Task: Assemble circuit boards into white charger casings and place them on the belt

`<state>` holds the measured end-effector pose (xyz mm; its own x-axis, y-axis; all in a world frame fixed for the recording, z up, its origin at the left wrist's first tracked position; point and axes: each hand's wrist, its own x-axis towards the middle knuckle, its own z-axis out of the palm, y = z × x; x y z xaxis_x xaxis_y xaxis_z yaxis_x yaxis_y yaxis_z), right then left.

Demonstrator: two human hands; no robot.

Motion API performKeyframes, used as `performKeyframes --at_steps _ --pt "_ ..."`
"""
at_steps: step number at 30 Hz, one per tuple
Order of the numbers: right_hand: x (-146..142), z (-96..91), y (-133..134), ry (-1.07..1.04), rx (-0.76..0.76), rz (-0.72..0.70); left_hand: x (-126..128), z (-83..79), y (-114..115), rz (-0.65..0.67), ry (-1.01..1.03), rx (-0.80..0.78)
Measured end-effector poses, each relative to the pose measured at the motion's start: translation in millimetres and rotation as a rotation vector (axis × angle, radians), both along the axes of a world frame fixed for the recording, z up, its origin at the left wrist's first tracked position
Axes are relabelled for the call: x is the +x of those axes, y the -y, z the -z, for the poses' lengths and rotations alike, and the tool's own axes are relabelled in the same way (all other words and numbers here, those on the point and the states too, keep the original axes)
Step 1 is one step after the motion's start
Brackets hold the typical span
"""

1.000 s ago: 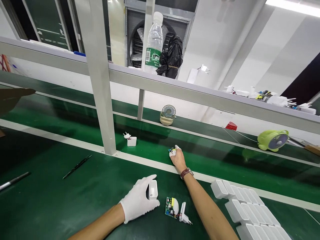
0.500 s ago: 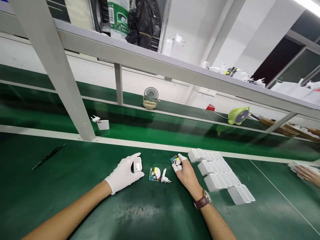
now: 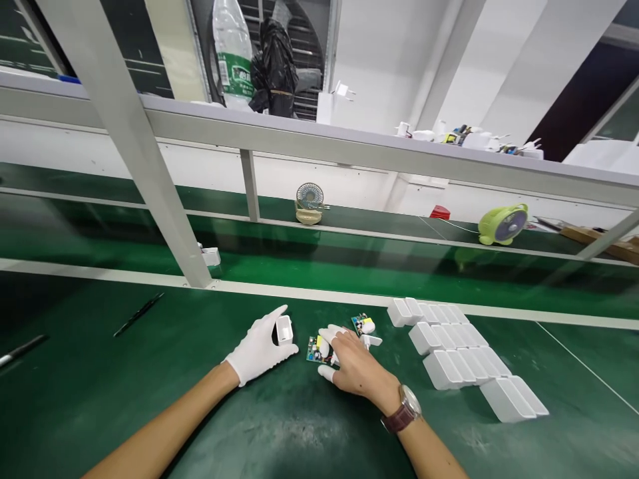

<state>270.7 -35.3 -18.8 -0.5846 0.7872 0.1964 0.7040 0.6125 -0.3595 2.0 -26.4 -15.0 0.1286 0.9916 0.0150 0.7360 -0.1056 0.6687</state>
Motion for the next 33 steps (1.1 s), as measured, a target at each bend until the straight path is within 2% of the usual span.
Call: performKeyframes --at_steps 4,8,13,16,21,26,33 --pt "7.0 16.8 1.2 -0.095 0.039 0.02 1.0 -3.0 1.8 -0.047 0.034 -0.037" --pt "3.3 15.2 7.2 -0.247 0.112 0.039 2.3 -4.9 2.7 -0.062 0.061 0.005" --pt "-2.4 -2.9 15.5 -0.512 -0.021 0.037 3.2 -1.6 3.7 0.079 0.05 0.12" --pt "-2.8 -4.9 20.6 -0.63 0.032 -0.008 2.5 4.8 3.9 0.186 0.047 0.238" --pt "-4.7 -1.2 30.3 -0.571 0.101 -0.048 3.1 8.9 7.3 0.328 0.002 0.322" --pt "-7.3 -2.0 33.8 -0.453 0.191 -0.092 7.8 5.6 10.7 0.369 -0.02 0.39" --pt "-9.3 -5.6 33.7 -0.385 0.241 -0.114 9.3 1.0 7.0 0.471 -0.049 0.461"
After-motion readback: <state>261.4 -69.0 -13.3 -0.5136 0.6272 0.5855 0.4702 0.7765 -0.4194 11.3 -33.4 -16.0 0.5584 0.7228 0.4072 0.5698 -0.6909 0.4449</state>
